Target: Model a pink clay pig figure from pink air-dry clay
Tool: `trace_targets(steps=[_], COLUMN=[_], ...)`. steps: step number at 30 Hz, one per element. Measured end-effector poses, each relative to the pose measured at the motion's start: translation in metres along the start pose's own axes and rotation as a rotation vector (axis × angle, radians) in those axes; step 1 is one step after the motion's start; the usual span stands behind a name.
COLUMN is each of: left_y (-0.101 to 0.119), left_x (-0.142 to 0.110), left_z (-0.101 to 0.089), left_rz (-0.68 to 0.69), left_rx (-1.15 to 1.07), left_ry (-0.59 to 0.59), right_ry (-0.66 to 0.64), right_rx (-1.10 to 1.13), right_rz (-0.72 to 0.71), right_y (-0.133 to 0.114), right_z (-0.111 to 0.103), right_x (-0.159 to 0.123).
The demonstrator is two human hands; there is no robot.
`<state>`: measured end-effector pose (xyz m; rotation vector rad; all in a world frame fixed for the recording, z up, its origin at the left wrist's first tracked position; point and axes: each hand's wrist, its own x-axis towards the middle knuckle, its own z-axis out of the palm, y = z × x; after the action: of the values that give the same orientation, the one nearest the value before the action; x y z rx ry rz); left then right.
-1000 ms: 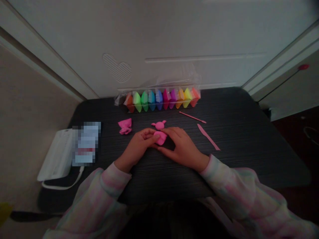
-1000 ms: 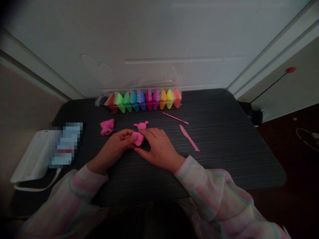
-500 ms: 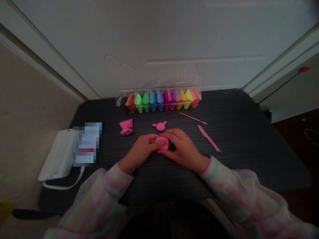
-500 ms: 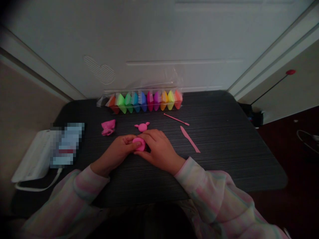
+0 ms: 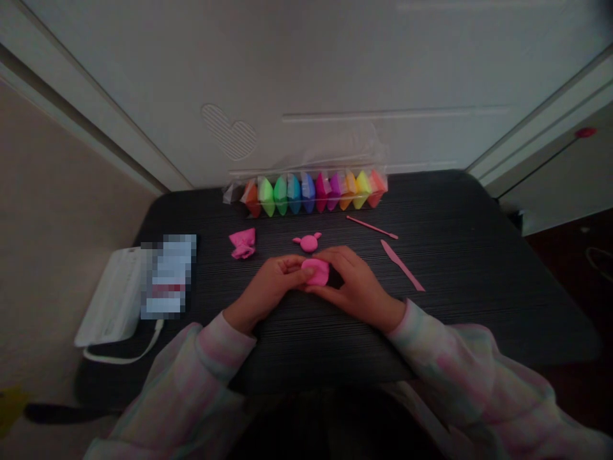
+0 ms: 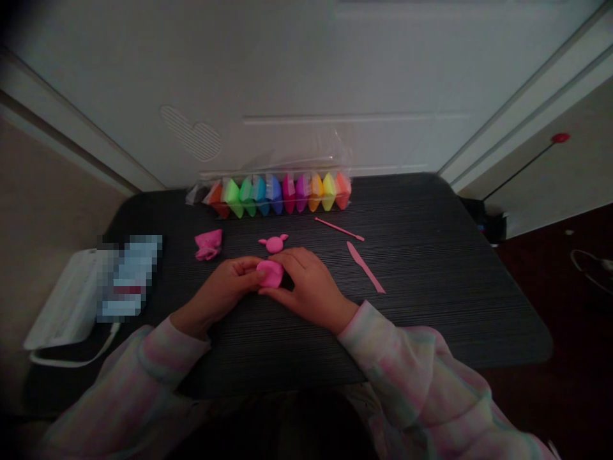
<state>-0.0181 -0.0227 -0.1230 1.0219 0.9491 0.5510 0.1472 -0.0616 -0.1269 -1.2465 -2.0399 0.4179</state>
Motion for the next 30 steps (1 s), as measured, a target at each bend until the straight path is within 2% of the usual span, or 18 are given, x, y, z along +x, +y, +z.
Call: trace_targets(steps=[3, 10, 15, 18, 22, 26, 30], left_y=[0.001, 0.003, 0.002, 0.003, 0.001, -0.005, -0.005], left_x=[0.001, 0.0, 0.001, -0.001, -0.005, -0.005, -0.003], left_z=[-0.003, -0.004, -0.009, -0.008, 0.0, 0.011, 0.014], left_rz=[0.003, 0.08, 0.057, 0.018, -0.053, -0.091, -0.207], left_rx=[-0.069, 0.002, -0.083, -0.135, -0.117, -0.452, -0.744], left_ry=[0.008, 0.042, 0.013, -0.047, -0.194, -0.212, -0.255], right_ry=[0.014, 0.021, -0.012, -0.051, -0.071, -0.006, -0.008], right_rx=[-0.006, -0.023, -0.001, 0.0, -0.027, -0.068, -0.058], right_rz=[0.005, 0.017, 0.017, 0.0, -0.049, -0.06, -0.09], right_y=[0.001, 0.0, 0.0, 0.0, -0.001, -0.004, -0.007], right_z=[-0.001, -0.003, -0.004, -0.003, -0.001, 0.002, 0.007], right_x=[0.001, 0.002, 0.0, -0.001, -0.003, -0.003, -0.004])
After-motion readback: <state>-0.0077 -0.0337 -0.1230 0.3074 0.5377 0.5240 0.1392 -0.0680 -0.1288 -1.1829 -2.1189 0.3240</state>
